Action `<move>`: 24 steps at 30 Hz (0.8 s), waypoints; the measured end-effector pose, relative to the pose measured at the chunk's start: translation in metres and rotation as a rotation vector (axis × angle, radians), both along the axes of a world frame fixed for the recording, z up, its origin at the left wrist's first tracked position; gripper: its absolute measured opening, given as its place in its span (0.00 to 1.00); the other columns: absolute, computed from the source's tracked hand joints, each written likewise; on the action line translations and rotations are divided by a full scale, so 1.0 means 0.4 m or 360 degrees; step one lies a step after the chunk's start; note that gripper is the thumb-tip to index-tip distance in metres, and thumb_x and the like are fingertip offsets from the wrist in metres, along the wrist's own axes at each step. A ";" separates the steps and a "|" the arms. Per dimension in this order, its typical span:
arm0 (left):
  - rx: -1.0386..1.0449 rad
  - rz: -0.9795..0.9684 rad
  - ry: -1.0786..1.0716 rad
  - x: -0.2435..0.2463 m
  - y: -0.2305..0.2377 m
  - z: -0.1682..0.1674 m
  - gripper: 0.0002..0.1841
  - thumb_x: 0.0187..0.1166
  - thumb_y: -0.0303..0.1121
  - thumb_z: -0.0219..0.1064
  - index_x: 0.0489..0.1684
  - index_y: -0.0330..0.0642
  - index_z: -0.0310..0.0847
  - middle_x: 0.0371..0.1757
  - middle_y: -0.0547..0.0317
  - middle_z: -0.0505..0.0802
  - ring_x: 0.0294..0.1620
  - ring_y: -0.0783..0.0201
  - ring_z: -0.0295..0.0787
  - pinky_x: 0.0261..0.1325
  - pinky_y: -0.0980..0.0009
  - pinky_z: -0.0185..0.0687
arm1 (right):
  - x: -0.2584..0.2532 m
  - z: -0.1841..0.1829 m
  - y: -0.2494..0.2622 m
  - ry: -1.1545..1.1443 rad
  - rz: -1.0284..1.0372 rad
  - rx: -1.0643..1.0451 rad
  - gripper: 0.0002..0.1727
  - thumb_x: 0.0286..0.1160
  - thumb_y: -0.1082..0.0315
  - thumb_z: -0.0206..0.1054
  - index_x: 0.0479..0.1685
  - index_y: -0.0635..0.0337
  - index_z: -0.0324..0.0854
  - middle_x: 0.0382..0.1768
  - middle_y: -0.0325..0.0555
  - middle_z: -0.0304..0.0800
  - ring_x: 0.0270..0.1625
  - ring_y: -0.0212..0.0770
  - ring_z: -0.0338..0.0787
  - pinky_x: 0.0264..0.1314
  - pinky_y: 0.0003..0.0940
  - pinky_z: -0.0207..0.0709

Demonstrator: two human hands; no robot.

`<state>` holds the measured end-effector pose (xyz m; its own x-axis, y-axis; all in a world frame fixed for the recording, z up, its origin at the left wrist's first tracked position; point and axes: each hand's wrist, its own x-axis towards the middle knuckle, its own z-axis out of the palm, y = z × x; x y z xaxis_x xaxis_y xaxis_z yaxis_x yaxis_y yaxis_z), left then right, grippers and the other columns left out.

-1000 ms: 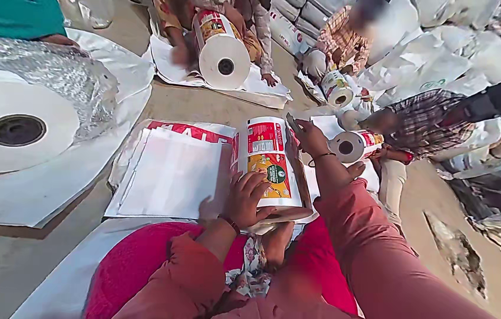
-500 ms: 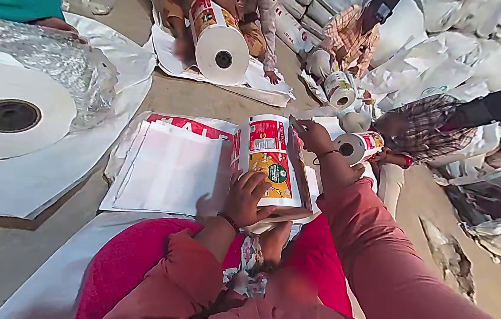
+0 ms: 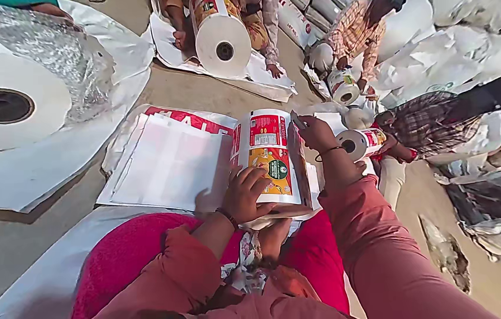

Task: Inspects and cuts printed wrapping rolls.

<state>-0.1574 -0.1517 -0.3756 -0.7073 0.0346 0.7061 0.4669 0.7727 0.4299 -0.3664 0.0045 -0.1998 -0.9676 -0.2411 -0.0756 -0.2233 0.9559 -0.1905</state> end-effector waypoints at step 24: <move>-0.0059 0.0015 -0.0106 0.017 0.003 0.028 0.33 0.71 0.66 0.66 0.63 0.49 0.87 0.75 0.50 0.85 0.79 0.42 0.76 0.80 0.32 0.61 | 0.274 0.073 0.079 -0.0283 0.0107 0.0156 0.28 0.82 0.66 0.64 0.83 0.44 0.74 0.42 0.57 0.91 0.25 0.47 0.87 0.31 0.48 0.85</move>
<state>-0.1506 -0.1504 -0.3646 -0.7530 0.0528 0.6559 0.4309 0.7929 0.4309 -0.2566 0.0360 -0.1705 -0.9188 -0.2880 -0.2700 -0.2586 0.9558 -0.1396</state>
